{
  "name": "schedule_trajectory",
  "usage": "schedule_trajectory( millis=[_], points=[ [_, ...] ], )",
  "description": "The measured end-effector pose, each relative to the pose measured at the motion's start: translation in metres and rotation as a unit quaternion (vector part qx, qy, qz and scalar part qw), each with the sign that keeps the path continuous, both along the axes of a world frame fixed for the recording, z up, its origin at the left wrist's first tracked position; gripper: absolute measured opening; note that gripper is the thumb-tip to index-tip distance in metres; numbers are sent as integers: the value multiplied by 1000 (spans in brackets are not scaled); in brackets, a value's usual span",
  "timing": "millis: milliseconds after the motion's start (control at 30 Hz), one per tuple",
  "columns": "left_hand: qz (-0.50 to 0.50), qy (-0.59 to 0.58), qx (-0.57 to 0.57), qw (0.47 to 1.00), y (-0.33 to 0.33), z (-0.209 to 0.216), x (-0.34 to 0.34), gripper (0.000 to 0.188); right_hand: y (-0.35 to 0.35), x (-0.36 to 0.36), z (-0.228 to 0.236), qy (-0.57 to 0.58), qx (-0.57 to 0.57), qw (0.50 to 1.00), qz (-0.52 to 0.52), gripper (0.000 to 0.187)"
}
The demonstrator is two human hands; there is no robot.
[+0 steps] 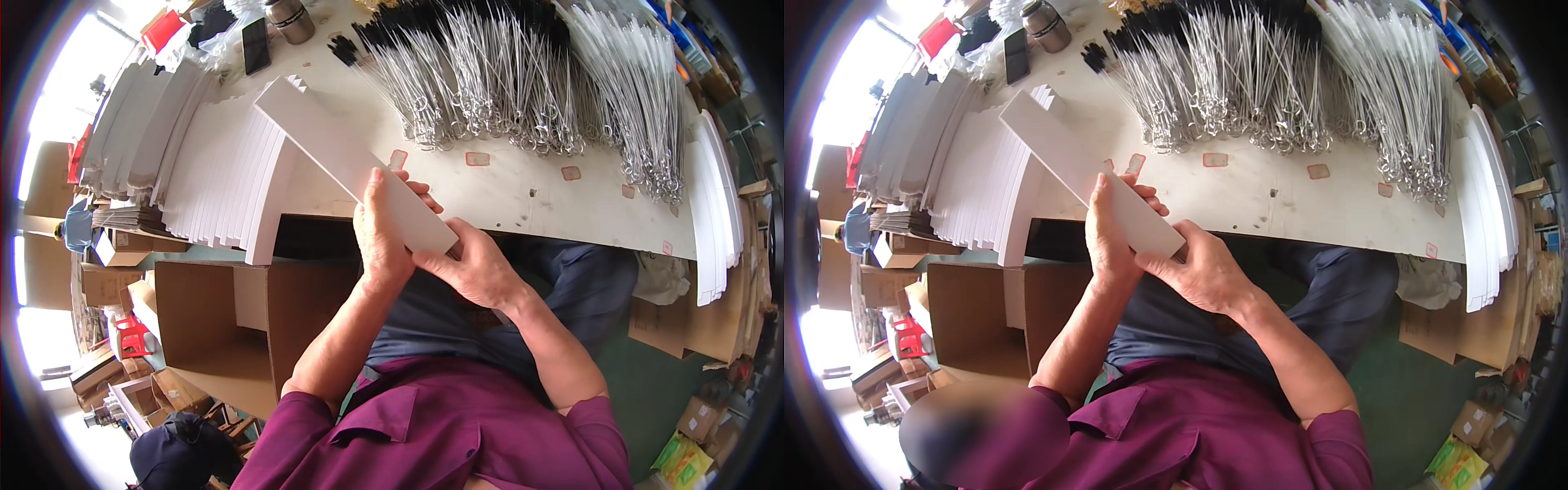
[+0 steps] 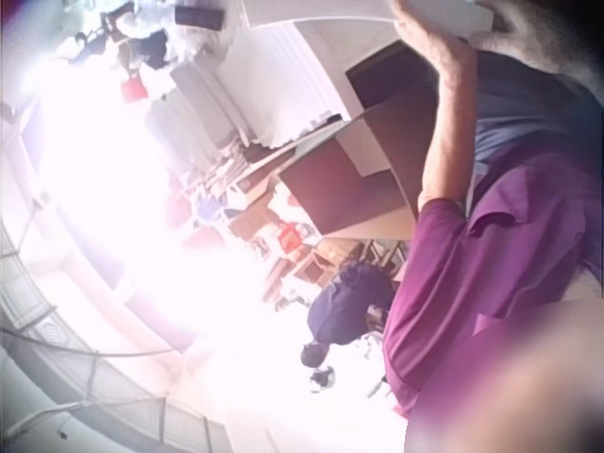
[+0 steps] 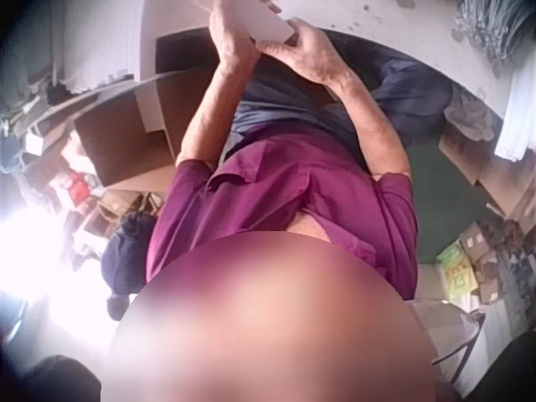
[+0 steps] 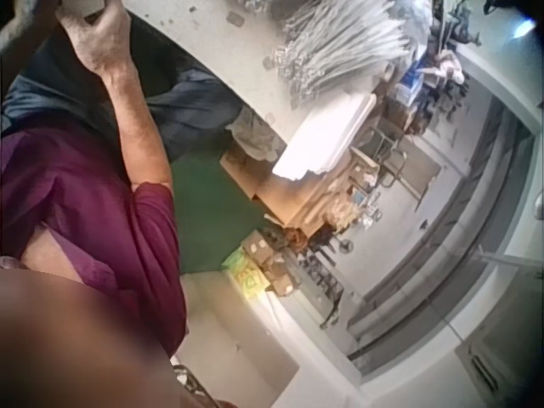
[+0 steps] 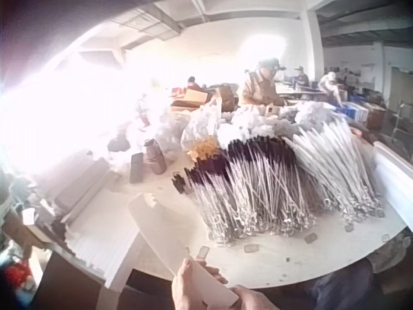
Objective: The worker groups several long thin metal rods and slides them into a white cardboard sleeve.
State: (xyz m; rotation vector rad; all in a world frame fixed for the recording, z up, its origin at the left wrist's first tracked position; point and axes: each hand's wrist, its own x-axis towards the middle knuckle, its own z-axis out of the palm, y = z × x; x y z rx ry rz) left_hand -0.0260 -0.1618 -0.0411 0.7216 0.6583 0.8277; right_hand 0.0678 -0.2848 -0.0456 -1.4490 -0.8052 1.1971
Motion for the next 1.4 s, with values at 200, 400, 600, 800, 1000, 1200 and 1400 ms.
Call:
schedule_trajectory(
  millis=[200,400,600,800,1000,1200,1400],
  points=[
    [-146,130,99,976,-6,2,-27,44,-14,29,-1,14,15,999,32,43],
    [-159,274,708,631,-22,43,-75,40,-33,64,24,-97,-99,985,101,48],
    [-291,375,761,441,-17,53,-41,69,-24,56,50,-169,-138,956,198,54],
    [-359,364,703,494,-26,45,-48,45,-36,51,33,-220,-89,951,198,50],
    [-286,387,679,555,-23,27,-64,39,-55,80,78,-461,-84,881,68,57],
    [-266,389,671,572,-27,13,-57,38,-70,81,24,-431,-5,895,-113,44],
    [-253,396,667,578,-38,-1,-45,38,-52,44,0,-406,46,906,-111,28]
  ],
)
